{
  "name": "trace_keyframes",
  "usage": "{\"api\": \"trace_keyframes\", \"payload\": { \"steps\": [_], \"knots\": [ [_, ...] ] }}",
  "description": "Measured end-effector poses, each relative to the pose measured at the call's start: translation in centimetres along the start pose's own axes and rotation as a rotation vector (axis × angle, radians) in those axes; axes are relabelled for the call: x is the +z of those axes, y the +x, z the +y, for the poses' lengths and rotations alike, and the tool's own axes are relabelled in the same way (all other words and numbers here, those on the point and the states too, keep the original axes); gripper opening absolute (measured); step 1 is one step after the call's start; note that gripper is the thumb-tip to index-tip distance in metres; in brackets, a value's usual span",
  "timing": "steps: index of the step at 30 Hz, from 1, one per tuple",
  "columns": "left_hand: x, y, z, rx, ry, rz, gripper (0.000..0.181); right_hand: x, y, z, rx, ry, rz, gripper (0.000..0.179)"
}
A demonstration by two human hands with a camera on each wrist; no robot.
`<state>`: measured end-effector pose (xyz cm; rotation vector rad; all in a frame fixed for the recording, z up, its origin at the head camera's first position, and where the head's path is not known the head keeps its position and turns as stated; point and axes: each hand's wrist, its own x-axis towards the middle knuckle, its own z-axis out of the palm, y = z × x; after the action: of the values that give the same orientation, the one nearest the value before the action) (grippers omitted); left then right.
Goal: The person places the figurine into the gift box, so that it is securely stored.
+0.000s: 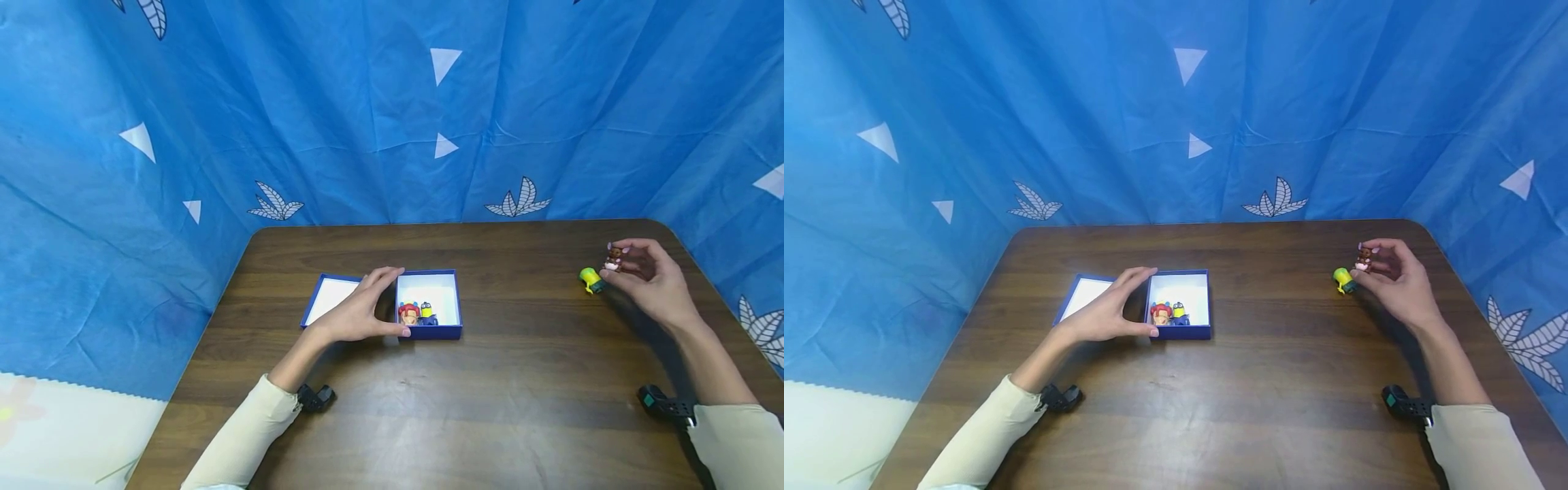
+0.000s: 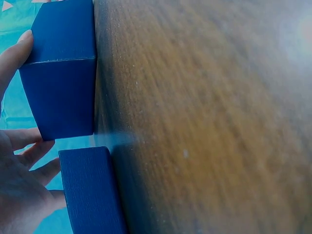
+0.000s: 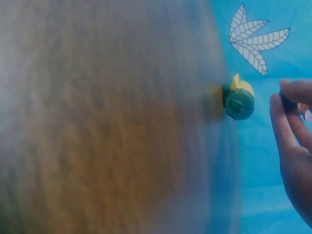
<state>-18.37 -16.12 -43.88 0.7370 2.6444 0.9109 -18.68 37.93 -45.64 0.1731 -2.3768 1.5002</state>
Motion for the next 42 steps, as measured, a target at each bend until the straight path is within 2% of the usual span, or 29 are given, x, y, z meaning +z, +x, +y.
{"api": "trace_keyframes", "payload": {
  "steps": [6,24,30,36,42],
  "knots": [
    [0.1,0.0,0.0,-0.004,-0.004,0.006,0.118,0.2,-0.2,0.0,-0.022,0.017,-0.028,0.057],
    [0.1,-0.2,0.0,-0.007,-0.006,0.008,0.118,0.0,-0.2,-0.5,0.109,0.036,-0.007,0.051],
    [0.1,-0.2,0.0,-0.008,-0.011,0.009,0.117,-0.1,-0.3,-1.0,0.137,-0.031,-0.01,0.05],
    [0.1,-0.2,0.0,-0.004,-0.01,0.01,0.118,0.0,-0.3,-0.8,0.102,-0.079,0.012,0.05],
    [0.1,-0.2,0.1,0.001,-0.012,0.008,0.116,0.2,-0.3,-0.8,0.076,-0.077,0.026,0.05]
  ]
}}
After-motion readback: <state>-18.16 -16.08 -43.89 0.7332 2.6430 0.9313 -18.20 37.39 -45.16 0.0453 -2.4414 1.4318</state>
